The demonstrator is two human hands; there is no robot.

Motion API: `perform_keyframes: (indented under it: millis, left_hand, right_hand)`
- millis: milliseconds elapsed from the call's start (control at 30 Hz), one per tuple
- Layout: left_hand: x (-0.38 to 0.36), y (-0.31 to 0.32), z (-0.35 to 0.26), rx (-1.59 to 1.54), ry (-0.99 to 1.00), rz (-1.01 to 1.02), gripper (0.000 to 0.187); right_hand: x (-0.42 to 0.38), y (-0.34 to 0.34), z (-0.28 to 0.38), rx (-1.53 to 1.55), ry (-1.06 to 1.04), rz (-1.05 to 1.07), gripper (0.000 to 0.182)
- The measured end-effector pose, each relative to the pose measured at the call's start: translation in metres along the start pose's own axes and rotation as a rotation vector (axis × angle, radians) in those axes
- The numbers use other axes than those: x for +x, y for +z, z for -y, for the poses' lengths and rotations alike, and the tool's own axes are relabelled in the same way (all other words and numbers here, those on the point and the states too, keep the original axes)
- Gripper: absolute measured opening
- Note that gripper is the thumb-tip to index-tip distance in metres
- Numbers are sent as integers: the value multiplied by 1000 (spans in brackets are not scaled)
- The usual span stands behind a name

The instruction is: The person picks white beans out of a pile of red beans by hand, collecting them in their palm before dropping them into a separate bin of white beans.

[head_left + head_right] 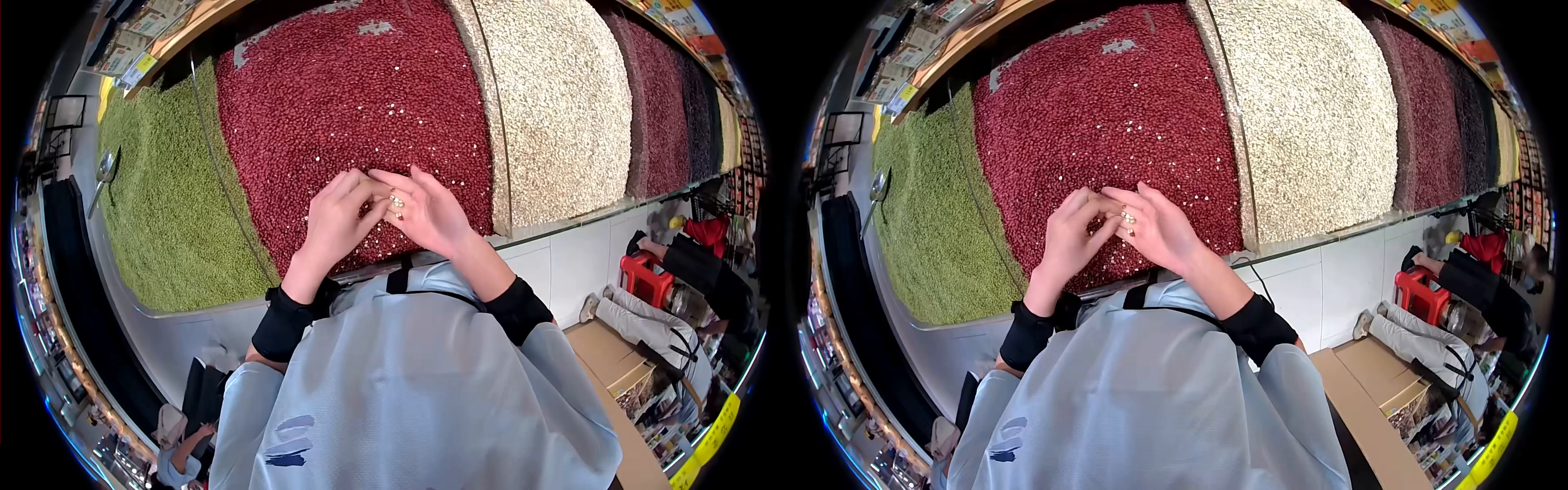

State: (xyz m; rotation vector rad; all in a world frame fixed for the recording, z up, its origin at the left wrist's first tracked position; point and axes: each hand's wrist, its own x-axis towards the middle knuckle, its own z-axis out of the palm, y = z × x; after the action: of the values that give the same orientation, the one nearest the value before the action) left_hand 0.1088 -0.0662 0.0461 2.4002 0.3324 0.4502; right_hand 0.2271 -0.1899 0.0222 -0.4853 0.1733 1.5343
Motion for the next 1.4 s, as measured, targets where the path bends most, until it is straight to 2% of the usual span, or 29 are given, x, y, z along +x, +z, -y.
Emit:
perform_keyframes:
  millis: [167,333,400,633,733,800,933,1067,1200,1400]
  left_hand:
    - [3,-1,-3,-63,-69,-37,11]
    - [7,2,-1,-91,-112,-118,10]
    - [11,0,-5,-114,-210,-177,9]
    - [14,-9,-1,34,-148,-89,8]
    - [16,-15,14,-7,-147,-300,10]
    - [18,-23,9,-9,-200,-359,10]
    - [10,-15,-12,-26,-17,-126,17]
    - [7,5,-17,-42,-11,-147,18]
    - [2,10,-21,-91,-43,-81,16]
    - [-1,12,-25,-283,-90,-24,18]
  right_hand:
    - [-1,13,1,-108,-35,-43,58]
    - [6,10,-1,-50,-55,47,59]
    - [8,15,-2,-65,-74,34,58]
    - [9,17,-5,-161,-68,5,57]
    - [7,25,-3,-89,-114,-26,56]
    - [10,26,1,-33,-191,-19,56]
    - [13,37,8,32,-351,-68,57]
    - [16,39,0,-41,-400,-68,58]
    - [8,32,-4,1,-347,-118,59]
    - [-9,26,1,83,-308,-84,59]
